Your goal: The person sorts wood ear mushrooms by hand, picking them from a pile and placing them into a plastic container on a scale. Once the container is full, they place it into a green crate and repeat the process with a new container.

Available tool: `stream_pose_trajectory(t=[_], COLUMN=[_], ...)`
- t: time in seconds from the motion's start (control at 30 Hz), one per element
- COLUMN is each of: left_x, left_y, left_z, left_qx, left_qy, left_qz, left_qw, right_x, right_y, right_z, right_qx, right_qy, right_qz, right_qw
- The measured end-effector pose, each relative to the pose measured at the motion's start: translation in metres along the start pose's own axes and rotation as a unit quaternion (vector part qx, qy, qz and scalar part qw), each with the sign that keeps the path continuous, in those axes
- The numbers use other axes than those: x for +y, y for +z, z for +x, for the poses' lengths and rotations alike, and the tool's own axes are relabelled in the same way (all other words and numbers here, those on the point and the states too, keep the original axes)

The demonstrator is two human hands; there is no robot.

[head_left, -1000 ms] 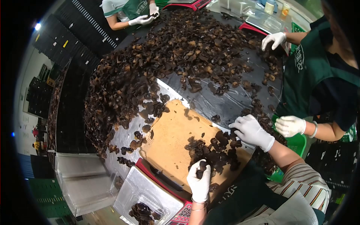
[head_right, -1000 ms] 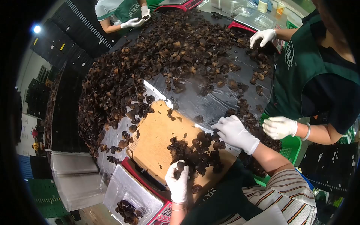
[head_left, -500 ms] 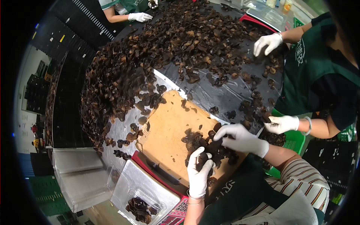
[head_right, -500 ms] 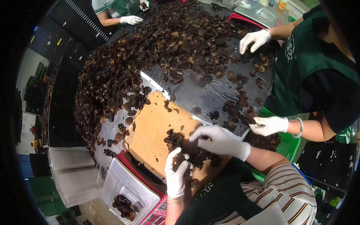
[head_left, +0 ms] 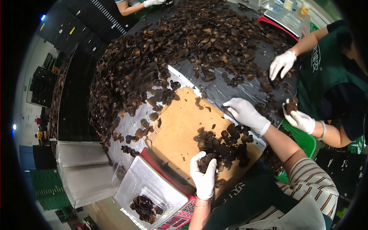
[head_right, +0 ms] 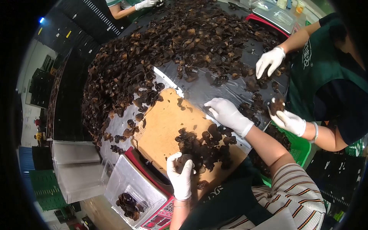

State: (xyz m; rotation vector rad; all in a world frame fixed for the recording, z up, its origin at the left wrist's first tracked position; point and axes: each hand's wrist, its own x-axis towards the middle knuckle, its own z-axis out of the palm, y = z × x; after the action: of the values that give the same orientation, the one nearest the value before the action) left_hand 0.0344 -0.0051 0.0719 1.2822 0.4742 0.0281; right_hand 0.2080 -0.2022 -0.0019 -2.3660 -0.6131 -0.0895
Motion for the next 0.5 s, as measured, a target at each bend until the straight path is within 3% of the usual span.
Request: stream_pose_trajectory(t=[0.03,0.07,0.13,0.2,0.27,0.37,0.5], left_x=[0.0,-0.001,-0.001,-0.001,0.0,0.002,0.004], left_y=[0.0,0.0,-0.001,-0.002,0.0,0.0,-0.007], left_z=[0.0,0.0,-0.001,0.0,0.0,-0.002,-0.003], left_qx=[0.004,0.006,0.006,0.003,0.007,-0.027,-0.067], left_qy=[0.002,0.004,0.005,0.005,0.013,0.005,-0.043], left_qz=[0.001,0.002,0.017,0.045,0.047,-0.02,-0.034], left_qw=[1.0,1.0,1.0,0.999,0.999,0.999,0.996], right_x=[-0.022,-0.044,-0.066,-0.082,-0.092,-0.105,-0.109], right_y=[-0.008,-0.019,-0.023,-0.019,-0.012,-0.01,-0.004], right_z=[0.001,0.0,-0.011,-0.022,-0.03,-0.034,-0.043], right_qx=[0.003,-0.073,-0.146,-0.223,-0.251,-0.287,-0.266], right_qy=[0.065,0.164,0.133,0.177,0.185,0.169,0.126], right_qz=[0.123,0.227,0.36,0.472,0.526,0.516,0.535], right_qw=[0.99,0.957,0.912,0.834,0.791,0.789,0.792])
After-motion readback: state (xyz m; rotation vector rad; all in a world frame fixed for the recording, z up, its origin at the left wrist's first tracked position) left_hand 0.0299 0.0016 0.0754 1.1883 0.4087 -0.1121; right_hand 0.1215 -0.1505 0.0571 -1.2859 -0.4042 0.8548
